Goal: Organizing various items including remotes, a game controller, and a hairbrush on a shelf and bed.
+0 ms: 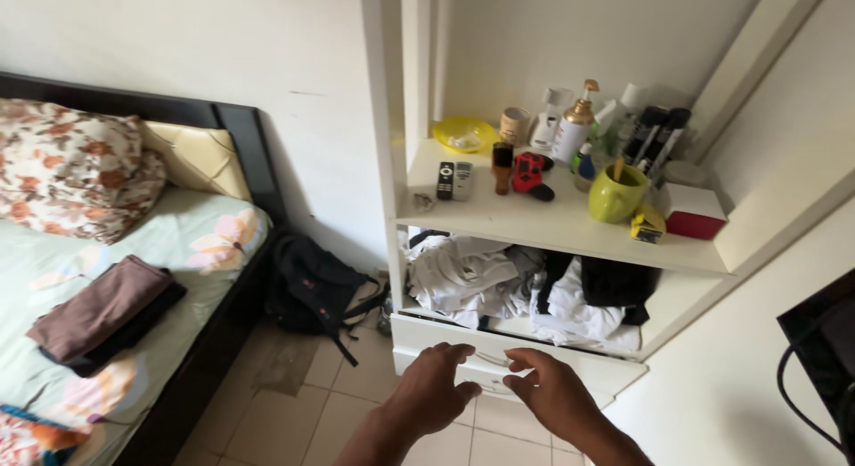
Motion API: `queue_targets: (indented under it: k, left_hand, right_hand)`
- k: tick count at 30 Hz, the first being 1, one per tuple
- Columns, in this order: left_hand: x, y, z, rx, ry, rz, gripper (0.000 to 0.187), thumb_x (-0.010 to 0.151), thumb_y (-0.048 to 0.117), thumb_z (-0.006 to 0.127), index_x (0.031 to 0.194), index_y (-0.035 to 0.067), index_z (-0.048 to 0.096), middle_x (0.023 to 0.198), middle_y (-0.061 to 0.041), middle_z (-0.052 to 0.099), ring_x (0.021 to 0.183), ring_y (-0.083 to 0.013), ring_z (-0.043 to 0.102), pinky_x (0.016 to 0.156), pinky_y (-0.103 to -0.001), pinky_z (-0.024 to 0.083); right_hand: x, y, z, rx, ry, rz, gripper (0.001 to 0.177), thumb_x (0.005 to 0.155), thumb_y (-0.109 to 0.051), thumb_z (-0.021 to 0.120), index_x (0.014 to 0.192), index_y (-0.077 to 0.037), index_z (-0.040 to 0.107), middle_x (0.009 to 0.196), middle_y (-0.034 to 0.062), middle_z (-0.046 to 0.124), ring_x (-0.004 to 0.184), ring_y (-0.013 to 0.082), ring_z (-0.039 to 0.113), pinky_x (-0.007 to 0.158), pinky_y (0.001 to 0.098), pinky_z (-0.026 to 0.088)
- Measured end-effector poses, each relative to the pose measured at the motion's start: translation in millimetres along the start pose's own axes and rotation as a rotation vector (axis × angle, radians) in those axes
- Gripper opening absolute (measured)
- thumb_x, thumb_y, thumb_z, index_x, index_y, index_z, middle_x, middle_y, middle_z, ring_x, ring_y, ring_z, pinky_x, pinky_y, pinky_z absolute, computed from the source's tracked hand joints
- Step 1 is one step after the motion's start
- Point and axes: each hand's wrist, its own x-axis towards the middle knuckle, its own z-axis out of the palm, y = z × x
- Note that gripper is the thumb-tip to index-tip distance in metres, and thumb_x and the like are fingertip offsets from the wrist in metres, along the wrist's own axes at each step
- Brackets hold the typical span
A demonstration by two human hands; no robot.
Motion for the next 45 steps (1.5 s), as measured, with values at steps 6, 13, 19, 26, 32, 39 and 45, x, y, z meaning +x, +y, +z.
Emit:
queue_targets:
  k: [6,13,19,26,32,39,45]
  left_hand:
    - [-25.3,-9.5,-13.5,-0.091,0.096,0.040,0.058,0.087,0.036,0.070,0.141,0.022,0.055,0.132,-0.001,0.064,0.120,-0.0254,0.062,0.098,-0.040,0.048]
    - [-71.1,-42.6,-38.3,-0.177,0.138,-0.035,0.055,0.088,0.036,0.068,0.140,0.023,0.057,0.134,0.002,0.064,0.120,-0.0213,0.062,0.099,-0.037,0.048]
    - [-110.6,-108.8,-53.6,-0.158,0.240,0.006,0.054,0.084,0.038,0.071,0.134,0.022,0.062,0.126,0.002,0.069,0.112,-0.0199,0.066,0.093,-0.036,0.050]
    - [-176.7,-163.0,-99.4,-0.160,0.215,-0.035,0.052,0.087,0.037,0.070,0.136,0.020,0.062,0.129,0.001,0.069,0.119,-0.0202,0.066,0.099,-0.037,0.050]
    - [-205.2,-191.0,-122.8,-0.207,0.224,-0.031,0.052,0.085,0.039,0.071,0.134,0.022,0.065,0.130,-0.001,0.072,0.121,-0.0159,0.069,0.100,-0.033,0.051]
    - [-201.8,-184.3,-134.4,-0.233,0.267,0.046,0.050,0.083,0.037,0.068,0.130,0.020,0.067,0.127,-0.001,0.073,0.119,-0.0180,0.069,0.100,-0.035,0.051]
    - [-183.0,-151.4,-146.1,-0.296,0.301,0.210,0.052,0.083,0.037,0.068,0.131,0.016,0.067,0.127,-0.006,0.074,0.118,-0.0190,0.071,0.092,-0.034,0.054]
  right_hand:
    - [-24.3,-41.2,3.7,0.049,-0.015,0.024,0.042,0.087,-0.035,0.069,0.128,-0.025,0.073,0.115,-0.0087,0.079,0.099,0.0091,0.077,0.086,0.0266,0.055]
    - [-49.8,-87.0,40.8,0.016,-0.071,0.032,0.040,0.088,-0.038,0.065,0.126,-0.027,0.074,0.120,-0.0069,0.080,0.103,0.0094,0.076,0.089,0.0268,0.054]
    - [-75.9,-134.0,96.5,-0.001,-0.060,-0.022,0.038,0.087,-0.038,0.068,0.122,-0.026,0.077,0.112,-0.0081,0.082,0.097,0.0096,0.076,0.092,0.0257,0.053]
    - [-117.0,-187.8,165.5,0.088,-0.096,0.009,0.037,0.089,-0.035,0.071,0.124,-0.026,0.076,0.117,-0.0094,0.079,0.092,0.0071,0.071,0.086,0.0244,0.053]
    - [-144.9,-206.2,193.1,0.202,-0.045,0.050,0.041,0.086,-0.033,0.070,0.125,-0.022,0.077,0.113,-0.0058,0.079,0.094,0.0100,0.075,0.081,0.0243,0.052]
    - [-147.0,-201.4,181.1,0.234,0.046,0.035,0.039,0.087,-0.031,0.071,0.125,-0.020,0.077,0.106,-0.0045,0.080,0.091,0.0111,0.077,0.081,0.0257,0.052]
    - [-133.6,-199.0,146.8,0.319,0.139,-0.012,0.041,0.087,-0.023,0.072,0.126,-0.016,0.076,0.106,0.0006,0.083,0.091,0.0139,0.078,0.083,0.0269,0.053]
